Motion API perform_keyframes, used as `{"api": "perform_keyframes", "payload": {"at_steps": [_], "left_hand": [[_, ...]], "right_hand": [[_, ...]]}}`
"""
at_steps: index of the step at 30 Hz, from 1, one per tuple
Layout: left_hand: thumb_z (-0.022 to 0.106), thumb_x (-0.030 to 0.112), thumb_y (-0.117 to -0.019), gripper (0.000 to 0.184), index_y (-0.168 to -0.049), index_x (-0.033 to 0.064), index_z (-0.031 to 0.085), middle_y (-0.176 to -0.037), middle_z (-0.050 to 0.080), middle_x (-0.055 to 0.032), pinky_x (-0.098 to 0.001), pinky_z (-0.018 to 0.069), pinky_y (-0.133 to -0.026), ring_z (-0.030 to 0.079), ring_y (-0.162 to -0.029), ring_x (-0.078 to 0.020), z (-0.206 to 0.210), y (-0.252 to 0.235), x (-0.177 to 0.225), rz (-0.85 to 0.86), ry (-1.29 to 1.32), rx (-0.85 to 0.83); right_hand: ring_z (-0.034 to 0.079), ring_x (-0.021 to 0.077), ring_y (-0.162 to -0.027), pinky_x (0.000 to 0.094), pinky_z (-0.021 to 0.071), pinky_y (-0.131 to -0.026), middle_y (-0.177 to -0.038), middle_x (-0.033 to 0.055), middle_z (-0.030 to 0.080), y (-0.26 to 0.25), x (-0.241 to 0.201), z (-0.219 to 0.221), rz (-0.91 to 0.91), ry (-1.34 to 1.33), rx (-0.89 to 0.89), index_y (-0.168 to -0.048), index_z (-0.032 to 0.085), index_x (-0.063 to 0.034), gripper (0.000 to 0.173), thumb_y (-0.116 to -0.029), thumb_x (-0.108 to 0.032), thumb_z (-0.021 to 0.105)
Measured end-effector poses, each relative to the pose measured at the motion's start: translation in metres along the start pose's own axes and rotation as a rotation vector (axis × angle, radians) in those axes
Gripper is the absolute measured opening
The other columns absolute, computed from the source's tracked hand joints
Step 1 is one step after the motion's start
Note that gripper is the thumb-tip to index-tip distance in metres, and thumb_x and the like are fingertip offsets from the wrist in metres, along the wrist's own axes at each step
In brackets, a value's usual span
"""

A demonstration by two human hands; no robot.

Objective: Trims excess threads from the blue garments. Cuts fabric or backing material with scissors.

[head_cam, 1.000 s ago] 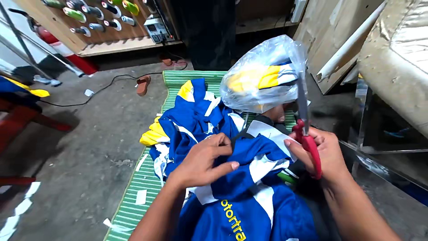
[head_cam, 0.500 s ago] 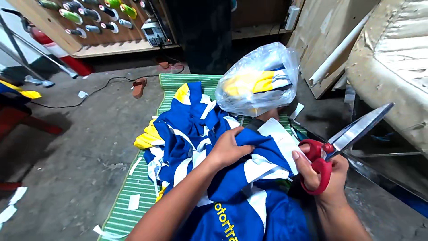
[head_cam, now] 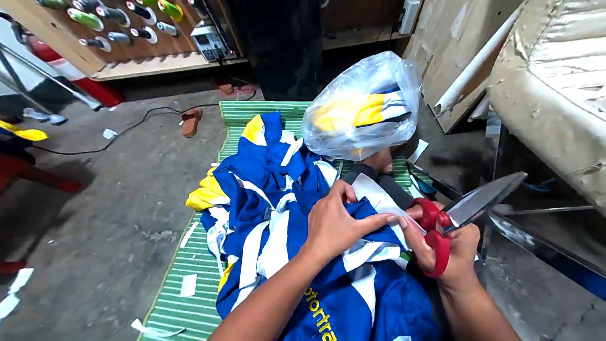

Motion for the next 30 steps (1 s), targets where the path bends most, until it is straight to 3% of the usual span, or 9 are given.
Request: {"api": "perform_keyframes", "payload": {"at_steps": [2,3,6,9,14,17,21,26,30], "left_hand": [[0.086,0.060,-0.0681,0.084,-0.130,0.0133,0.055,-0.094,0.067,-0.0007,-0.0452,0.0551,-0.080,0.065,-0.088,-0.0159,0.006,-0.005,-0.007,-0.119,0.056,-0.175],[0.086,0.055,-0.0709,0.080,-0.132,0.0123,0.056,-0.101,0.070,-0.0028,-0.0445,0.0560,-0.087,0.067,-0.095,-0.0154,0.009,-0.006,-0.009,-0.157,0.118,-0.275],[0.084,0.031,-0.0833,0.025,-0.089,0.0103,0.070,-0.079,0.070,0.0054,-0.0255,0.0578,-0.073,0.067,-0.074,-0.0014,0.021,-0.005,-0.011,-0.199,0.355,-0.515],[0.075,0.006,-0.0893,0.002,-0.091,0.0074,0.073,-0.082,0.074,0.0049,-0.0223,0.0592,-0.077,0.069,-0.078,-0.0007,0.024,0.001,-0.004,-0.140,0.617,-0.526],[0.074,0.013,-0.0922,0.010,-0.098,0.0059,0.073,-0.084,0.073,0.0049,-0.0197,0.0576,-0.076,0.068,-0.079,0.0020,0.012,0.004,0.002,-0.066,0.419,-0.418],[0.072,0.014,-0.0939,0.008,-0.095,0.0065,0.073,-0.081,0.072,0.0051,-0.0192,0.0570,-0.074,0.067,-0.076,0.0026,0.004,0.001,0.002,-0.035,0.373,-0.384],[0.071,0.012,-0.0948,0.007,-0.089,0.0080,0.072,-0.074,0.070,0.0058,-0.0180,0.0552,-0.065,0.064,-0.067,0.0029,-0.007,-0.003,0.005,-0.017,0.374,-0.284],[0.073,0.012,-0.0937,0.006,-0.090,0.0083,0.074,-0.074,0.070,0.0042,-0.0187,0.0556,-0.063,0.065,-0.066,0.0014,-0.014,-0.005,0.007,0.087,0.321,-0.156],[0.072,0.013,-0.0931,0.006,-0.097,0.0083,0.074,-0.083,0.072,0.0049,-0.0190,0.0577,-0.071,0.067,-0.076,0.0024,-0.015,-0.003,0.009,0.173,0.288,-0.156]], "right_hand": [[0.063,-0.0091,-0.077,0.0080,0.0526,-0.070,-0.083,-0.0054,0.072,0.000,-0.001,-0.001,0.008,0.017,0.000,-0.089,0.070,-0.0032,0.010,-0.0906,-0.013,0.069],[0.063,-0.0091,-0.077,0.0081,0.0526,-0.070,-0.083,-0.0054,0.072,0.001,-0.001,-0.001,0.008,0.017,0.000,-0.089,0.070,-0.0031,0.011,-0.0911,-0.013,0.069],[0.064,-0.0083,-0.078,0.0091,0.0532,-0.071,-0.084,-0.0052,0.073,0.003,0.002,-0.002,-0.008,0.010,0.012,-0.090,0.070,-0.0033,0.011,-0.0923,-0.014,0.069],[0.064,-0.0089,-0.077,0.0088,0.0536,-0.070,-0.086,-0.0102,0.073,0.002,0.006,-0.004,0.027,-0.076,0.047,-0.093,0.072,-0.0080,0.005,-0.0924,-0.013,0.071],[0.056,-0.0089,-0.062,0.0089,0.0472,-0.057,-0.075,-0.0135,0.066,0.001,0.018,-0.014,0.346,-0.052,-0.052,-0.093,0.070,-0.0093,0.009,-0.0907,-0.018,0.073],[0.053,-0.0092,-0.058,0.0094,0.0433,-0.051,-0.071,-0.0163,0.062,0.011,0.021,-0.036,0.466,0.023,-0.199,-0.091,0.068,-0.0158,0.030,-0.0895,-0.045,0.075],[0.050,-0.0110,-0.060,0.0095,0.0405,-0.052,-0.074,-0.0170,0.059,0.047,0.020,-0.067,0.620,0.101,-0.440,-0.098,0.067,-0.0173,0.065,-0.0813,-0.080,0.061],[0.047,-0.0098,-0.058,0.0107,0.0383,-0.051,-0.070,-0.0147,0.056,0.075,0.016,-0.078,0.742,0.038,-0.590,-0.097,0.069,-0.0160,0.065,-0.0825,-0.079,0.061],[0.047,-0.0097,-0.057,0.0101,0.0376,-0.051,-0.067,-0.0161,0.055,0.070,0.017,-0.063,0.736,-0.039,-0.618,-0.095,0.071,-0.0185,0.062,-0.0827,-0.078,0.061]]}}
Point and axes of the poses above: each hand's wrist, its own y-axis away from the middle knuckle, its own z-axis out of the palm, x = y × z, the point moved 6 cm from there along -y, towards the middle knuckle
